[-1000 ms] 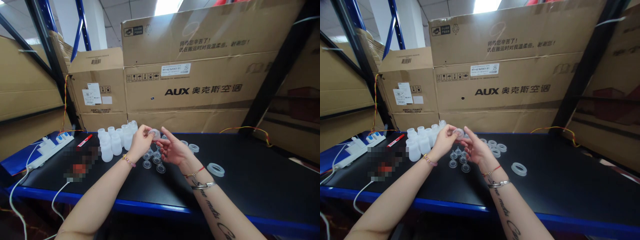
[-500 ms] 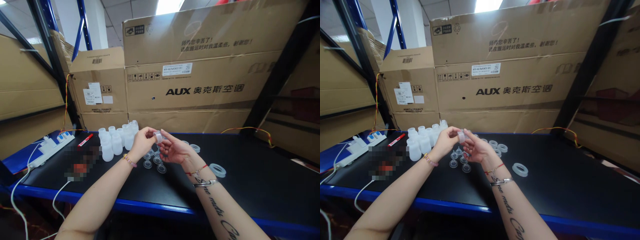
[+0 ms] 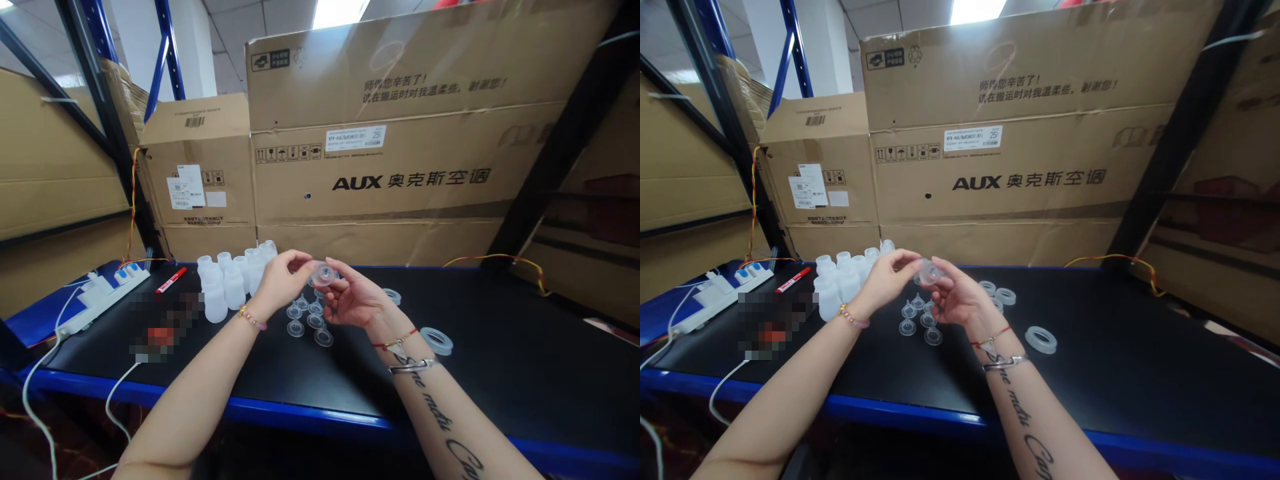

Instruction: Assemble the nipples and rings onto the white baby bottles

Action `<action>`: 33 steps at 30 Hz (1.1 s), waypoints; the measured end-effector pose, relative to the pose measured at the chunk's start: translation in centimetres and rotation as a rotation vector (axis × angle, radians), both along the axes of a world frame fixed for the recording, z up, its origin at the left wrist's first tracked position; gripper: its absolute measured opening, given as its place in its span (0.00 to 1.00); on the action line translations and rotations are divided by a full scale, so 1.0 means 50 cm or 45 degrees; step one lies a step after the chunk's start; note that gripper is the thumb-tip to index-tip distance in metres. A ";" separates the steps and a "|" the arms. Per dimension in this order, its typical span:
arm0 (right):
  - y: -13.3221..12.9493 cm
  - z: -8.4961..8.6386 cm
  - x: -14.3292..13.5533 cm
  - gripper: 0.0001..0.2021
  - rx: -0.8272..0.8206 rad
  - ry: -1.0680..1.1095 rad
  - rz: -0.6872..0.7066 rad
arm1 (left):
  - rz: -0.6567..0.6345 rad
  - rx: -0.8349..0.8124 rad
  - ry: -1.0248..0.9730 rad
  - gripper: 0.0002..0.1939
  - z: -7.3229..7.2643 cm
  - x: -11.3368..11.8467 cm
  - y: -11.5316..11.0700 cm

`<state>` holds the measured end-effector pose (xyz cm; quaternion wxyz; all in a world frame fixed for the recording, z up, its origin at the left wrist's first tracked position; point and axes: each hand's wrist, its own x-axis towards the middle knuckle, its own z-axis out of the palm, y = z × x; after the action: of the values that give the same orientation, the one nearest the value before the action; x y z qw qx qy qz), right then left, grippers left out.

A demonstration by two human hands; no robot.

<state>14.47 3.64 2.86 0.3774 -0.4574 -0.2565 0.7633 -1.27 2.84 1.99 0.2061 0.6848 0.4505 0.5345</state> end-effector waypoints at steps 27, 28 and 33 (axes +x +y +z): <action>0.007 -0.006 0.013 0.15 0.004 0.055 -0.048 | 0.893 -0.852 1.229 0.20 0.082 -0.159 -0.031; 0.007 -0.007 0.013 0.15 0.013 0.055 -0.041 | 0.880 -0.845 1.222 0.20 0.085 -0.157 -0.036; 0.007 -0.007 0.015 0.15 0.002 0.071 -0.052 | 0.703 -0.629 0.986 0.19 0.098 -0.162 -0.069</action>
<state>15.24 4.01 2.50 0.4003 -0.4408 -0.2372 0.7676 -9.35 -0.63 6.87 0.0316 0.6191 0.7692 0.1552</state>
